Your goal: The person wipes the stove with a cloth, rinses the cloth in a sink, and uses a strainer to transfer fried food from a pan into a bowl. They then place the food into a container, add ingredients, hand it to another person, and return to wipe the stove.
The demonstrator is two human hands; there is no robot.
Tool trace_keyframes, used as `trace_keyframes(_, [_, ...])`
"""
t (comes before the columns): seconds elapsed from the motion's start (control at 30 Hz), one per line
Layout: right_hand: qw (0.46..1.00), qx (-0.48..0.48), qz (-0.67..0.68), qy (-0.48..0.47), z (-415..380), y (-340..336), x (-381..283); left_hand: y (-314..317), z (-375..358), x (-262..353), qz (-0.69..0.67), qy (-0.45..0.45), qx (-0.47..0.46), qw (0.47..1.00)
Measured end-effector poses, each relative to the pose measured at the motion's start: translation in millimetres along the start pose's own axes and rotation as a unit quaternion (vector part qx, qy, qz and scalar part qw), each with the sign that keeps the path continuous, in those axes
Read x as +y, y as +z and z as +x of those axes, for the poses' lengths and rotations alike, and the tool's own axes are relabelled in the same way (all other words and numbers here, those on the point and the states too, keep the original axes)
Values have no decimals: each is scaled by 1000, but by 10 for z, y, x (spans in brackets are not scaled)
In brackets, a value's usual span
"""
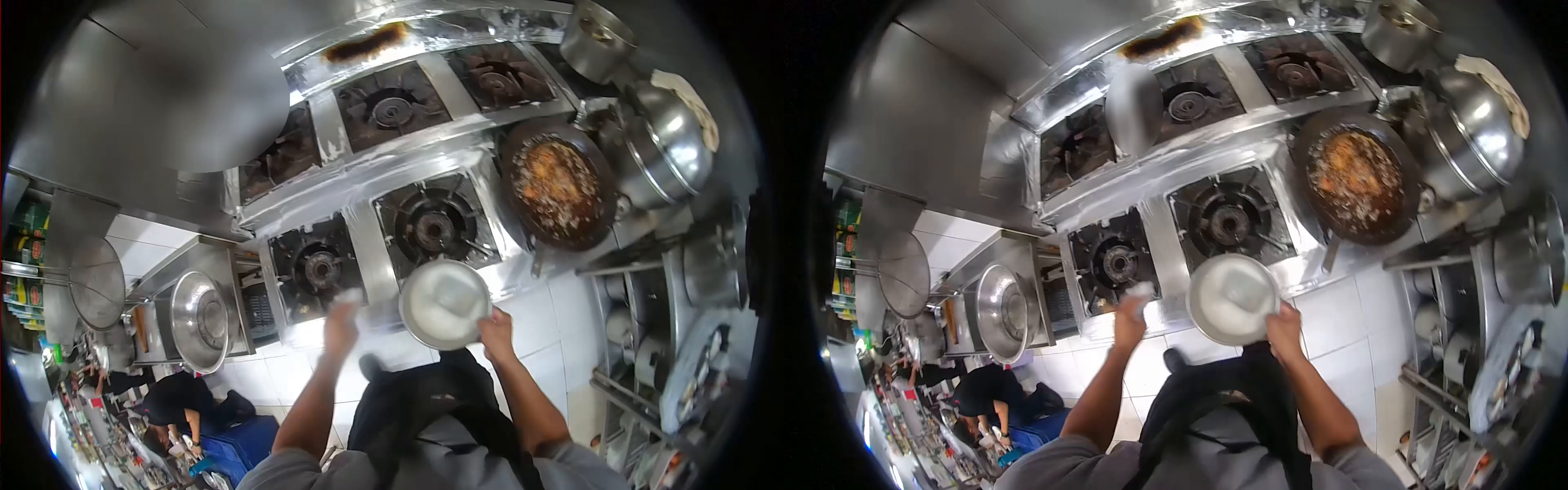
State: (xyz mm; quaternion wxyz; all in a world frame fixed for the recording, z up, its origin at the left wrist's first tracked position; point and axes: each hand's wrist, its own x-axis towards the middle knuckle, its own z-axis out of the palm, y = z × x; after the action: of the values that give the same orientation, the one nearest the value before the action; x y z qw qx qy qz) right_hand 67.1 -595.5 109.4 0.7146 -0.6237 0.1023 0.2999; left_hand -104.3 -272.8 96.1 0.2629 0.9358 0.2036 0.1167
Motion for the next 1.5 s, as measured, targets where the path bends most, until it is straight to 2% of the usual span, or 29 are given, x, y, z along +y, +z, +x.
trace_keyframes(0.03, [1000,-1,-17,8,-53,178,-94,-478,196,487,-39,39,44,998])
trace_keyframes(0.07, [1000,-10,-17,-14,-39,296,-7,-718,219,687,-88,2,45,995])
trace_keyframes(0.1, [999,-16,-20,-19,-100,378,64,-872,203,800,-103,47,6,994])
trace_keyframes(0.17, [998,-39,-44,37,-187,679,197,-1043,72,896,-80,135,-71,985])
trace_keyframes(0.2, [998,-48,-29,39,-406,918,75,-1037,-57,843,-95,131,-111,981])
trace_keyframes(0.3, [994,-79,-1,81,-874,1513,106,-1410,-436,699,-14,228,-132,965])
trace_keyframes(0.37, [992,-83,-7,91,-1133,1789,336,-1882,-771,484,-26,223,-105,969])
trace_keyframes(0.43, [981,-171,66,71,-1434,2010,500,-2354,-1099,240,9,201,-34,979])
trace_keyframes(0.5, [986,-151,12,70,-1772,2381,531,-2714,-1363,18,48,158,-17,986])
trace_keyframes(0.53, [986,-138,-7,90,-1948,2583,520,-2831,-1488,-23,42,175,-19,983])
trace_keyframes(0.6, [987,-121,-20,105,-2194,2906,544,-3067,-1682,-80,124,109,-6,986])
trace_keyframes(0.63, [984,-138,-21,113,-2285,3005,613,-3136,-1752,-65,122,118,-8,985])
trace_keyframes(0.67, [980,-156,-22,121,-2360,3090,686,-3173,-1814,-19,157,81,-16,984])
trace_keyframes(0.7, [982,-151,-20,115,-2419,3173,739,-3188,-1862,7,192,43,-22,980])
trace_keyframes(0.77, [979,-149,-25,137,-2495,3301,845,-2978,-1961,-238,236,44,-29,970])
trace_keyframes(0.83, [978,-154,-9,140,-2468,3334,1020,-2840,-1950,-380,214,17,-159,964])
trace_keyframes(0.87, [979,-144,-12,142,-2452,3330,1080,-2782,-1915,-427,177,-31,-213,960])
trace_keyframes(0.97, [985,-120,4,127,-2389,3267,1172,-2574,-1803,-459,219,6,-238,946])
trace_keyframes(1.0, [989,-96,1,115,-2370,3241,1152,-2537,-1789,-372,253,45,-207,944])
trace_keyframes(1.17, [996,-16,37,83,-1919,2926,1233,-1891,-1283,-343,212,44,-220,951])
trace_keyframes(1.23, [997,1,59,49,-1701,2745,1198,-1720,-1032,-276,162,81,-195,964])
trace_keyframes(1.3, [996,12,70,60,-1457,2562,1141,-1588,-723,-140,61,70,-210,973])
trace_keyframes(1.37, [994,19,83,68,-1189,2427,992,-1387,-455,26,20,51,-172,984])
trace_keyframes(1.43, [994,76,52,52,-938,2303,869,-1186,-141,139,-39,50,-176,982])
trace_keyframes(1.47, [993,77,57,62,-732,2215,902,-1049,13,147,-70,98,-166,979])
trace_keyframes(1.5, [995,75,15,63,-435,2123,1043,-962,137,221,-65,92,-171,979])
